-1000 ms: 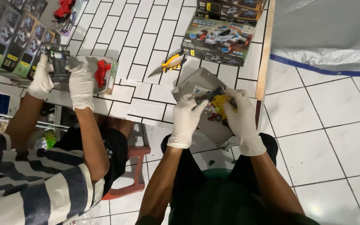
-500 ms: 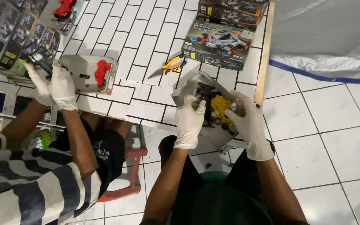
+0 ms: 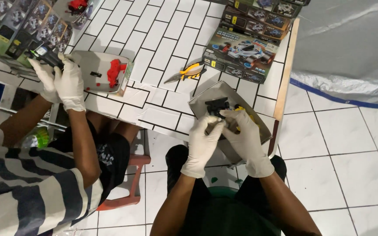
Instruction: The person assembles a yellow toy car by hand, attaching wheels and other parts. They then place the assembled toy into a box and pick up a packaged toy car.
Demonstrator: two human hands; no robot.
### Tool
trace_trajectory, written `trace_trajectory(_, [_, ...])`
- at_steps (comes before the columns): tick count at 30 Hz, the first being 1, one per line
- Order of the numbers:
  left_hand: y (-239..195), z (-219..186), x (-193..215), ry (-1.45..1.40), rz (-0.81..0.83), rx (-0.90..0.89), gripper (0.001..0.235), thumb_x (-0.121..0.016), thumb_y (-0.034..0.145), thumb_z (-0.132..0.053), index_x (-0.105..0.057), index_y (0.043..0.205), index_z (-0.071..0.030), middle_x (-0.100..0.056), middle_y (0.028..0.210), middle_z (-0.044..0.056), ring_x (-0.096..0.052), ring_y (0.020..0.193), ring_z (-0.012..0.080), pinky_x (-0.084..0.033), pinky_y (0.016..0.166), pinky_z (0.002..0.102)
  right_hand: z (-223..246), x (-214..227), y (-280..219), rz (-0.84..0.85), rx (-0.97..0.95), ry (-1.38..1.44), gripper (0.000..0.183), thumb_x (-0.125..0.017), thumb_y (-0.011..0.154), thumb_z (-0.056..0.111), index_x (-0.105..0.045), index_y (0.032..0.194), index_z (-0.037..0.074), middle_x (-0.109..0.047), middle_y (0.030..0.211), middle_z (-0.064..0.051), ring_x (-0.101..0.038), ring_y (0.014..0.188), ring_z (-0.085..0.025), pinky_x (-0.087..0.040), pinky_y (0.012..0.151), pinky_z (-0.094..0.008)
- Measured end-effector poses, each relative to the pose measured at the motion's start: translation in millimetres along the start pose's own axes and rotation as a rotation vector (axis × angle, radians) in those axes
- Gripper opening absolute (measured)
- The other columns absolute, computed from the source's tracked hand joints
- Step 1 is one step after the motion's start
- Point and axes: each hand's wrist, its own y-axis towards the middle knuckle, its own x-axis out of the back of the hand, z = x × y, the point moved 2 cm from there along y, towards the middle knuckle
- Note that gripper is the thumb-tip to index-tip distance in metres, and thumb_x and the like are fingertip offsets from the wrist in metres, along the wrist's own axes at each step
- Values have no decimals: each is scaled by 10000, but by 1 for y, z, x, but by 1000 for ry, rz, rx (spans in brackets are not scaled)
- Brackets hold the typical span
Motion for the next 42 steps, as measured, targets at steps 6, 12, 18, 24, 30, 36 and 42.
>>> trace_trajectory(6, [3, 29, 33, -269, -68, 413, 98, -797, 827, -136, -746, 909, -125, -713, 800, 75, -668, 782, 147, -564, 737, 317, 46, -16, 9, 229, -116, 144, 264, -847, 772, 115, -724, 1004, 142, -714, 847, -76, -735, 843, -260, -591, 695, -378])
trace_trajectory(12, [-6, 14, 69, -558, -246, 566, 139, -716, 806, -82, -604, 885, -56, -677, 765, 125, -708, 715, 218, -562, 643, 261, 44, -44, 98, 496, 133, 69, 161, -737, 875, 111, -777, 1030, 119, -755, 1102, -187, -696, 1073, -415, -566, 920, -508])
trace_trajectory(18, [-14, 13, 84, -645, -301, 549, 146, -695, 806, -36, -624, 928, -2, -658, 759, 161, -690, 581, 238, -585, 498, 292, -33, -148, 213, 338, 481, -829, 401, -718, 850, 367, -636, 997, 3, -641, 842, -166, -705, 830, -384, -595, 731, -476])
trace_trajectory(24, [-20, 13, 104, -609, -326, 470, 202, -743, 837, -16, -685, 1031, 0, -684, 850, 156, -688, 703, 209, -563, 612, 250, -64, -170, 230, 549, 523, -898, 224, -664, 855, 305, -765, 979, 148, -682, 938, -129, -677, 941, -370, -566, 841, -472])
trace_trajectory(30, [-11, 11, 102, -616, -257, 442, 218, -718, 863, 19, -698, 1079, -7, -660, 867, 139, -672, 743, 200, -570, 679, 266, -58, -133, 199, 315, 670, -544, 303, -701, 899, 447, -689, 936, 147, -632, 943, -149, -684, 917, -370, -531, 847, -435])
trace_trajectory(36, [2, 10, 83, -613, -205, 432, 227, -709, 868, 22, -712, 1090, -24, -671, 893, 117, -664, 758, 173, -568, 693, 243, -46, -56, 156, 156, 466, -46, 98, -733, 991, 247, -712, 1081, 216, -637, 998, -30, -689, 1005, -287, -539, 936, -354])
trace_trajectory(42, [15, -11, 55, -610, -96, 377, 249, -692, 867, 54, -712, 1102, -29, -668, 922, 123, -656, 774, 165, -560, 716, 246, -17, 37, 65, 105, 98, 293, 99, -767, 875, 64, -679, 829, 58, -701, 885, -117, -681, 881, -241, -530, 893, -393])
